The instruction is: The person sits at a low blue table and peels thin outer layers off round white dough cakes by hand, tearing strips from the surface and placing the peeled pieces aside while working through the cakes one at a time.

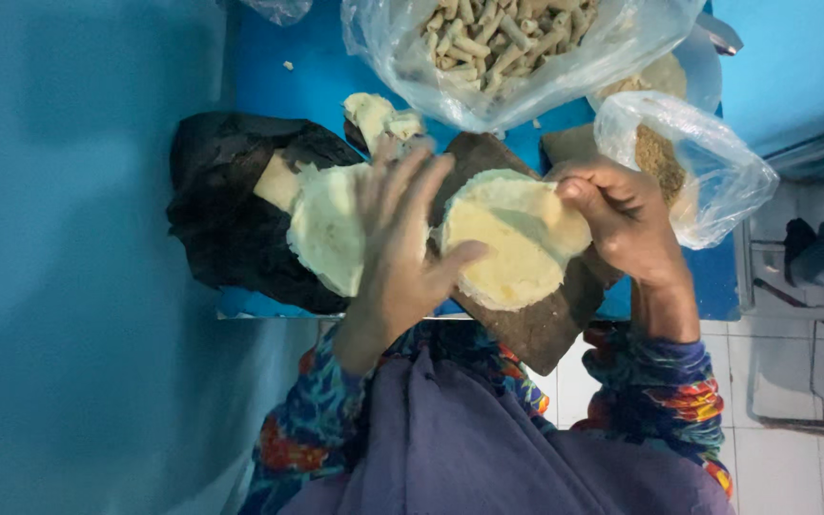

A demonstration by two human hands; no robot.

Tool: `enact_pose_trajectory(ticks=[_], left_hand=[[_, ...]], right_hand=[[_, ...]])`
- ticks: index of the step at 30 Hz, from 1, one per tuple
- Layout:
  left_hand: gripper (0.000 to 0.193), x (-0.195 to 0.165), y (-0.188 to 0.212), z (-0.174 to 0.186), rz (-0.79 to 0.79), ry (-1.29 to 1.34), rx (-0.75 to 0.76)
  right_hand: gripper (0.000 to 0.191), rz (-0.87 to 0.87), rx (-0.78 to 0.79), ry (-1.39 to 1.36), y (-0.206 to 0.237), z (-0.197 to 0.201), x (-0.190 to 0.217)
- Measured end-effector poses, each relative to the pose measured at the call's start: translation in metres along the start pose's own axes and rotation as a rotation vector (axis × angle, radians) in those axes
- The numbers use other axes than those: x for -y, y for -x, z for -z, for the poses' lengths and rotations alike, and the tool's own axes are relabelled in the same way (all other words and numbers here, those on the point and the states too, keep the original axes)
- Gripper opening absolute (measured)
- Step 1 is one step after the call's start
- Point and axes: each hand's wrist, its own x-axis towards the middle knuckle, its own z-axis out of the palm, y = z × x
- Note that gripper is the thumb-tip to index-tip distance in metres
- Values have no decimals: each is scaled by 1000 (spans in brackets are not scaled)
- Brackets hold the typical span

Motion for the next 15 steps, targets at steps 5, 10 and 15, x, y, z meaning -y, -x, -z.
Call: enact_pose_trajectory(ticks=[5,10,15], left_hand=[[29,-15,-33,-27,275,763,310],[19,-19,-16,-38,449,956,123],[21,-21,27,-23,511,651,313]], right_hand=[[13,27,-1,-18,4,10,11],[34,-229,11,-453,23,4,-10],[28,-362,-58,-466,63,-4,-32]])
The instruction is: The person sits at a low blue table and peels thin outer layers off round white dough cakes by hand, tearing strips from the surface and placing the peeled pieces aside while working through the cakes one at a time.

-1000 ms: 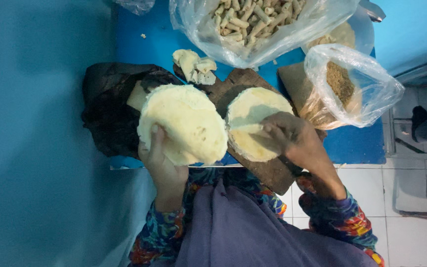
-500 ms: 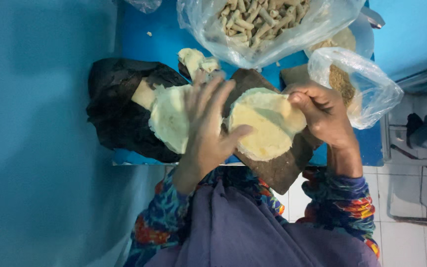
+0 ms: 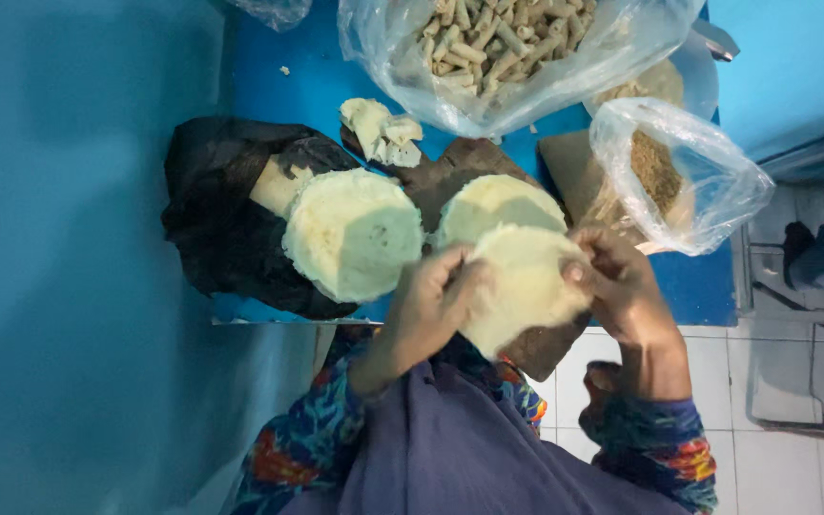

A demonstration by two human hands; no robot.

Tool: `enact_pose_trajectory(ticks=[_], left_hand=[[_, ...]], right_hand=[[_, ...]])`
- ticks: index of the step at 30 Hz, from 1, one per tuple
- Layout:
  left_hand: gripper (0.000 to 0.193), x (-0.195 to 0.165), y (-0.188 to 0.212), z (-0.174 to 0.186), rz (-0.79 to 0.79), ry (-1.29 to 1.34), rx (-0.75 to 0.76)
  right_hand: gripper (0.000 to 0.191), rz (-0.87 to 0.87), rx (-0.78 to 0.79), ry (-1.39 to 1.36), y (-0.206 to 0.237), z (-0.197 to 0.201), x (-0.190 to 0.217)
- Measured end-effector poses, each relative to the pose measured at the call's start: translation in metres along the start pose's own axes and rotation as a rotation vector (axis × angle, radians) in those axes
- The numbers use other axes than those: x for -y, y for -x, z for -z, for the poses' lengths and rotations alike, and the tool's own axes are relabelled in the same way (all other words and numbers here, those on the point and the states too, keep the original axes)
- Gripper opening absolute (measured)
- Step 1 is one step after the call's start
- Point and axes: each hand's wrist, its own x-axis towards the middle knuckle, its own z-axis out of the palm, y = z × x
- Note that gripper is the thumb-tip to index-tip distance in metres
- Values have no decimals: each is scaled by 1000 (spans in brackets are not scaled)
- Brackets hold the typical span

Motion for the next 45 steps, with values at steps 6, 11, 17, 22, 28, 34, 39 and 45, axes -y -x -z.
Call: enact_pose_trajectory(ticks=[6,11,17,22,28,34,39,45], left_hand=[[22,6,14,1,-74,-327,43],[16,9,-7,8,-169,-479,-147],[17,15,-10,7,-15,-467,-160],[23,25,-14,5,-70,-643,-171],[42,19,-11,3,-30,-756,-116],[67,6,-4,2,-4,-801,24],[71,7,-4,5,110,-792,66],[42,7,10,67,-165,-991,-371]], right_hand=[[15,44,-4,504,-2,-4,20],[29,250,-55,706,-35,-39,40],[37,472,-7,861,-53,-58,47],[39,327,-33,906,-59,-62,54],[49,580,-18,1074,-41,-67,53],[63,562,149,1269,11,-73,25],[65,494,187,1253,24,-74,11],[58,503,136,1248,38,-66,4]])
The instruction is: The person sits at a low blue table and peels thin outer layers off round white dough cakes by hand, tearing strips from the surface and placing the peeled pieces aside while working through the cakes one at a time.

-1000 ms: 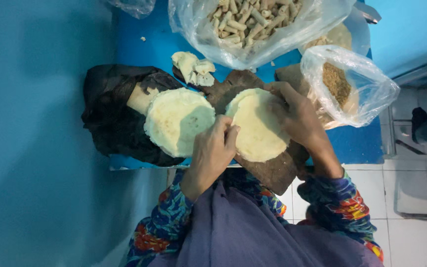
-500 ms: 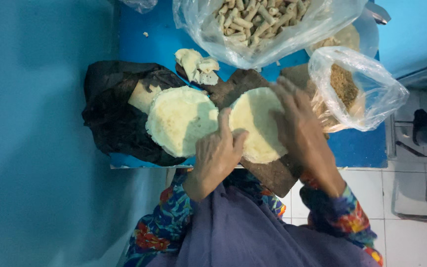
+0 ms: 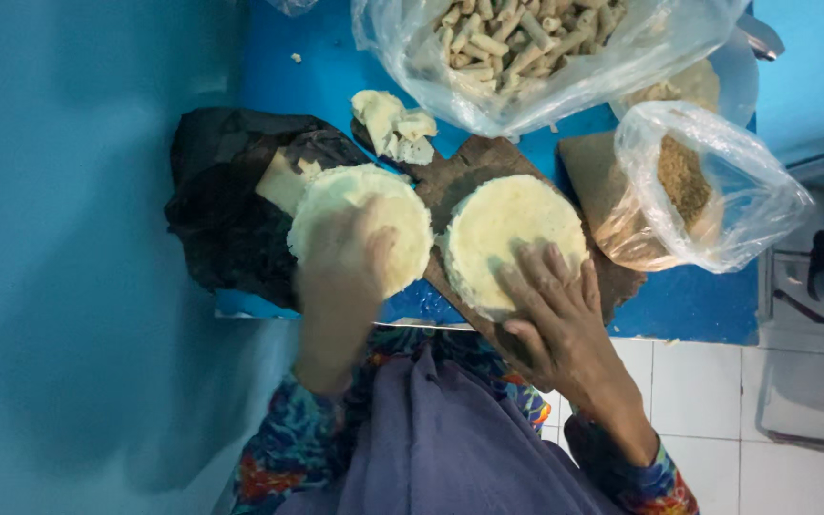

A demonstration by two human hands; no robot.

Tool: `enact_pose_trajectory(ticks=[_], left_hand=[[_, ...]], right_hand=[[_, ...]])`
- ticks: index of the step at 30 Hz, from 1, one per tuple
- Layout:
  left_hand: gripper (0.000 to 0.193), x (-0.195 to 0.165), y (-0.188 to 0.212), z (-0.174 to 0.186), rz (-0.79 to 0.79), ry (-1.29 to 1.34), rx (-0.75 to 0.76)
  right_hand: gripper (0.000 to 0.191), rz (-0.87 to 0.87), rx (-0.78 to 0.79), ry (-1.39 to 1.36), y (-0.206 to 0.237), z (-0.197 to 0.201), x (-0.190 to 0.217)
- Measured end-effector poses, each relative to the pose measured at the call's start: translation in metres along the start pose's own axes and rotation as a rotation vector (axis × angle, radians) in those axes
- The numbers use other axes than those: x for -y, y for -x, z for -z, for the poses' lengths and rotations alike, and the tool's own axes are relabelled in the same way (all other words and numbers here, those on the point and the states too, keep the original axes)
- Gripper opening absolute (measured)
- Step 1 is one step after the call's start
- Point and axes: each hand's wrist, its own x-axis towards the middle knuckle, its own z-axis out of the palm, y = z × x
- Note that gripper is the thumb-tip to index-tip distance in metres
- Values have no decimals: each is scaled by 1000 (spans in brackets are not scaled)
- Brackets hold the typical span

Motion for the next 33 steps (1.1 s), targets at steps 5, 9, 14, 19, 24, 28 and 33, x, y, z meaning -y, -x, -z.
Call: enact_pose_trajectory(ticks=[5,9,14,19,24,28,33], left_hand=[[62,42,-21,7,97,-286,17],[64,50,-29,1,150,-217,38],[29,48,-29,3,115,-154,2],[18,24,-14,27,120,313,-58],[19,-24,0,47,138,552,-2],[22,-61,1,36,87,701,157],[22,-68,1,29,84,847,254]], right_hand=[[55,-7,-55,32,3,-16,1],[54,-44,-73,33,4,-20,0],[54,-30,-103,21,4,-23,-2],[52,-3,-81,-23,-2,-11,-5],[38,-182,-322,-410,-2,14,15],[48,93,-446,-333,-20,14,28],[28,67,-498,-349,-31,7,25]])
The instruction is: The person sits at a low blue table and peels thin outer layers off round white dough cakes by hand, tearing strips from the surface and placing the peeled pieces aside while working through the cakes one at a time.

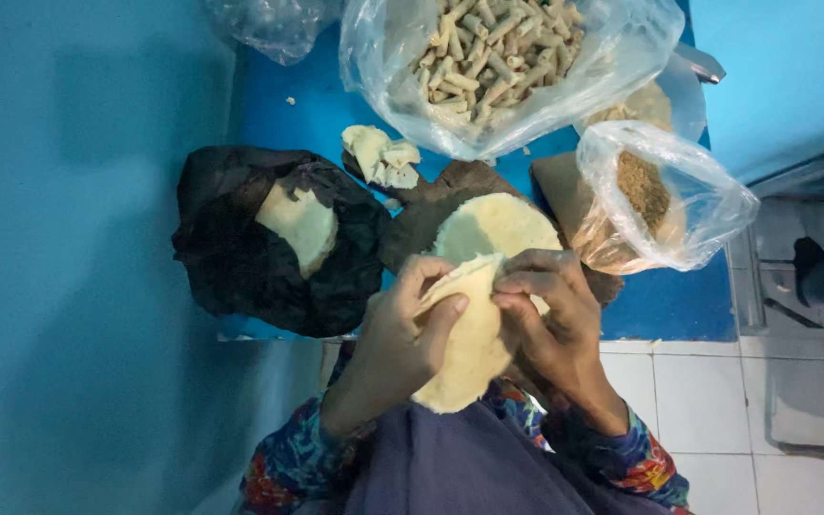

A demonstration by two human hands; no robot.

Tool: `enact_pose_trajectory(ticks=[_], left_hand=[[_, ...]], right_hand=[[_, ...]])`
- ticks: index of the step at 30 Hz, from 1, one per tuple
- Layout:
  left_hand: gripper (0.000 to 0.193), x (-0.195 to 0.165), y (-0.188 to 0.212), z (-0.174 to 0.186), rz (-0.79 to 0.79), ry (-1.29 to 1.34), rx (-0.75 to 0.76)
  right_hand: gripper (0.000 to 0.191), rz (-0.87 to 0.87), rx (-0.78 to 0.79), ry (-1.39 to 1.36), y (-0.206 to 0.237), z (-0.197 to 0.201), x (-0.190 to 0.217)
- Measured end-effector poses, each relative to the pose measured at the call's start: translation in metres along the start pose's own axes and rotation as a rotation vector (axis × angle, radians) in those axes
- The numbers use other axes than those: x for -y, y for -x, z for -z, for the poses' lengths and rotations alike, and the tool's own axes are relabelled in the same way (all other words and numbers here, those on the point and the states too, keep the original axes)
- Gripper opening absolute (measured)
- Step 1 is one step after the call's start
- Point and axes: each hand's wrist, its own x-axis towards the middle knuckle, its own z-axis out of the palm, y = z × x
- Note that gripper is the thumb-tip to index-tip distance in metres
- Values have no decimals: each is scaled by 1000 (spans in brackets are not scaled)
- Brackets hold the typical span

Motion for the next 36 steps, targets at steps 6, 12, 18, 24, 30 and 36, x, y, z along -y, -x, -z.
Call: enact_pose_trajectory(ticks=[6,12,18,24,30,36], left_hand=[[22,12,-3,-5,-52,10,19],[25,20,-1,-6,-32,50,-21],[27,21,-3,-11,9,-2,30],[26,21,-3,-5,-29,-34,30],[26,25,-3,1,-32,43,54],[27,36,0,1,102,25,87]], right_hand=[[21,-45,-8,107,3,3,-4],[27,-48,116,22,6,5,-2],[40,28,96,169,4,1,-15],[35,-160,128,24,-2,7,-7],[39,-93,338,-104,-13,16,3],[14,-143,350,-46,-25,12,-10]])
